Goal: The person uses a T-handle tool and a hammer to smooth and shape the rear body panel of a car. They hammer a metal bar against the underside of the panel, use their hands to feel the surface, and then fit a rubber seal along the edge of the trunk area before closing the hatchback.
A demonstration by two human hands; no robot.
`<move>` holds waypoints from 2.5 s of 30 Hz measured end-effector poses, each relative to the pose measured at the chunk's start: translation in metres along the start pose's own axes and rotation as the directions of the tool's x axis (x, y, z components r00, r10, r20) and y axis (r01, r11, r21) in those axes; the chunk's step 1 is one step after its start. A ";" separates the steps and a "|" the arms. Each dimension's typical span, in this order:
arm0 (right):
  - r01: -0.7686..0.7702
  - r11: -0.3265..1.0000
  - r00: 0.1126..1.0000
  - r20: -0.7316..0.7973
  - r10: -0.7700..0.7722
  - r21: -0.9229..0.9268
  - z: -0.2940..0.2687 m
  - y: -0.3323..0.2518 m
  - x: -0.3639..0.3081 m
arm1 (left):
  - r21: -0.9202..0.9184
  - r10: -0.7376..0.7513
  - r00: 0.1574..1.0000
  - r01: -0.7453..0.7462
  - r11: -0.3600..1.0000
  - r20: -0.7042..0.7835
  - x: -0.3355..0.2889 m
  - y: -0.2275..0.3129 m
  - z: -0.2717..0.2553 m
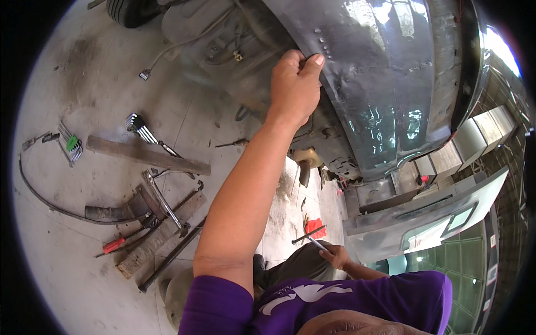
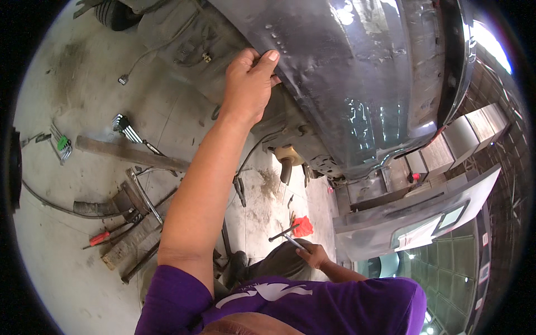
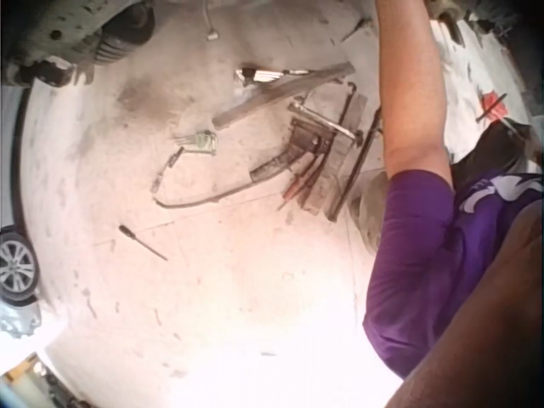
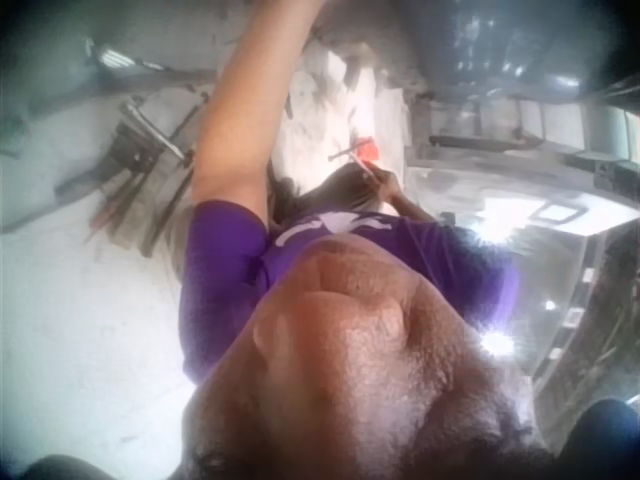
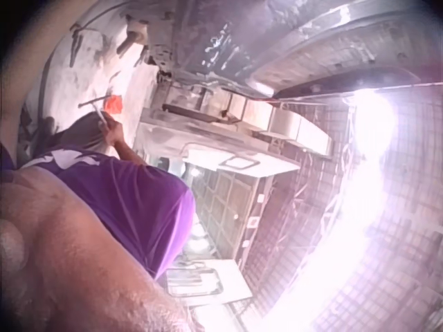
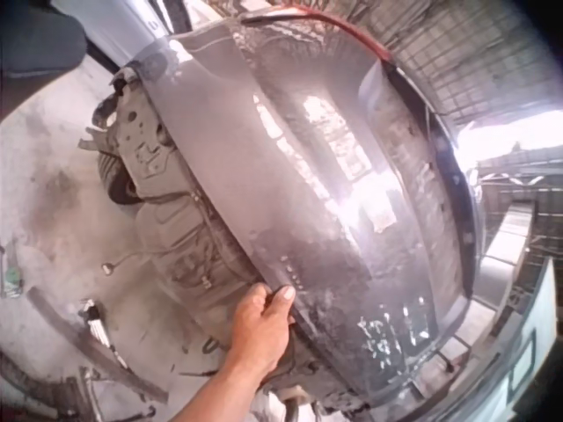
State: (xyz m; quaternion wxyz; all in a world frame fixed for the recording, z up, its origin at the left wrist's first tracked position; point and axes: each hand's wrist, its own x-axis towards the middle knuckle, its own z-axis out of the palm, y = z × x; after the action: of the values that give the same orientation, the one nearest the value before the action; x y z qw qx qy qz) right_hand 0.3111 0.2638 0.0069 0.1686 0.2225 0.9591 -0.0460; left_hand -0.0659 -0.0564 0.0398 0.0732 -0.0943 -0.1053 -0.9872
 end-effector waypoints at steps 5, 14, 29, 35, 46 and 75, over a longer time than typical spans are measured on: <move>-0.066 0.998 0.997 0.036 0.066 -0.009 -0.005 -0.019 -0.010 | -0.024 -0.020 0.999 0.019 1.000 -0.040 0.000 0.003 0.003; -0.064 0.998 0.997 0.038 0.064 0.006 0.010 0.000 -0.027 | -0.045 -0.136 0.991 0.136 0.990 0.004 -0.018 0.024 0.024; -0.126 0.982 0.851 0.524 0.032 0.143 -0.003 0.007 0.033 | -0.073 0.124 0.970 -0.111 0.991 0.209 -0.081 0.067 0.101; 0.366 0.929 0.827 0.443 -0.347 0.045 0.012 0.026 0.103 | -0.031 0.257 0.931 -0.258 0.966 0.260 -0.092 0.083 0.130; 0.608 0.793 0.717 0.460 -0.524 -0.045 0.113 0.069 0.196 | 0.108 0.348 0.900 -0.386 0.916 0.262 -0.104 0.102 0.160; 0.565 0.778 0.692 0.357 -0.628 0.274 0.092 0.084 0.220 | 0.710 0.820 0.497 -0.684 0.168 0.284 -0.130 0.059 0.172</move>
State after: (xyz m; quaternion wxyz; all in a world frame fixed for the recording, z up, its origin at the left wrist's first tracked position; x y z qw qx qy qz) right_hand 0.1905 0.4148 -0.1558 0.3346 -0.1057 0.9115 -0.2147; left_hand 0.0992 -0.0597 0.1899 0.5917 -0.0123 -0.4356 -0.6782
